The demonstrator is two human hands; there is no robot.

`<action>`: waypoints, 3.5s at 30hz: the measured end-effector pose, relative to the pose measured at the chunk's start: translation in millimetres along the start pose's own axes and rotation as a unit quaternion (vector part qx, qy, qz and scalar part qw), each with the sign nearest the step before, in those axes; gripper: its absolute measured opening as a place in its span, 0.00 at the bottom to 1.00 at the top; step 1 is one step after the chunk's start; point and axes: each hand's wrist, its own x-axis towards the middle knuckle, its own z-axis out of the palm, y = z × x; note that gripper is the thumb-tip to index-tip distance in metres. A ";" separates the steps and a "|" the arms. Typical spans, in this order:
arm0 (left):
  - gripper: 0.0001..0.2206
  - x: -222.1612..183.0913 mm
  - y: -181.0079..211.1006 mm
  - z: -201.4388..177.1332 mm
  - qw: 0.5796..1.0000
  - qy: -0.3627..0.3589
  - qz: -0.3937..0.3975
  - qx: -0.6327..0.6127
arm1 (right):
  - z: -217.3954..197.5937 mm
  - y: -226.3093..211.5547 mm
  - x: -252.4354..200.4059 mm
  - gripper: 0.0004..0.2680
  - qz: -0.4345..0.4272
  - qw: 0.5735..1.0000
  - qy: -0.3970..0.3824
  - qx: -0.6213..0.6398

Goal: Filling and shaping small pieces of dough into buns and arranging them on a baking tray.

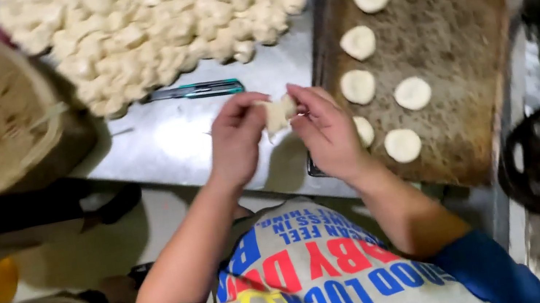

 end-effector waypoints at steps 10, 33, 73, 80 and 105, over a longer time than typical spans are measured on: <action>0.09 -57.4 42.4 -33.8 0.969 0.097 0.056 0.220 | 67.5 16.9 3.1 0.11 0.040 0.990 -0.123 -0.062; 0.27 -18.5 13.5 -186.7 0.976 0.216 0.009 0.029 | 264.5 -7.7 -1.0 0.12 -0.014 0.985 0.157 -0.068; 0.32 -127.2 96.4 -243.9 0.865 0.225 0.408 0.185 | 340.8 36.7 3.5 0.11 0.486 0.629 -0.319 0.516; 0.48 -148.5 81.9 -356.9 0.934 0.087 0.196 0.284 | 424.2 -11.7 175.6 0.08 0.109 0.870 -0.449 -0.173; 0.19 -40.7 97.9 -394.5 0.930 0.058 0.085 -0.353 | 428.6 -48.9 166.0 0.12 0.290 0.738 -0.481 0.375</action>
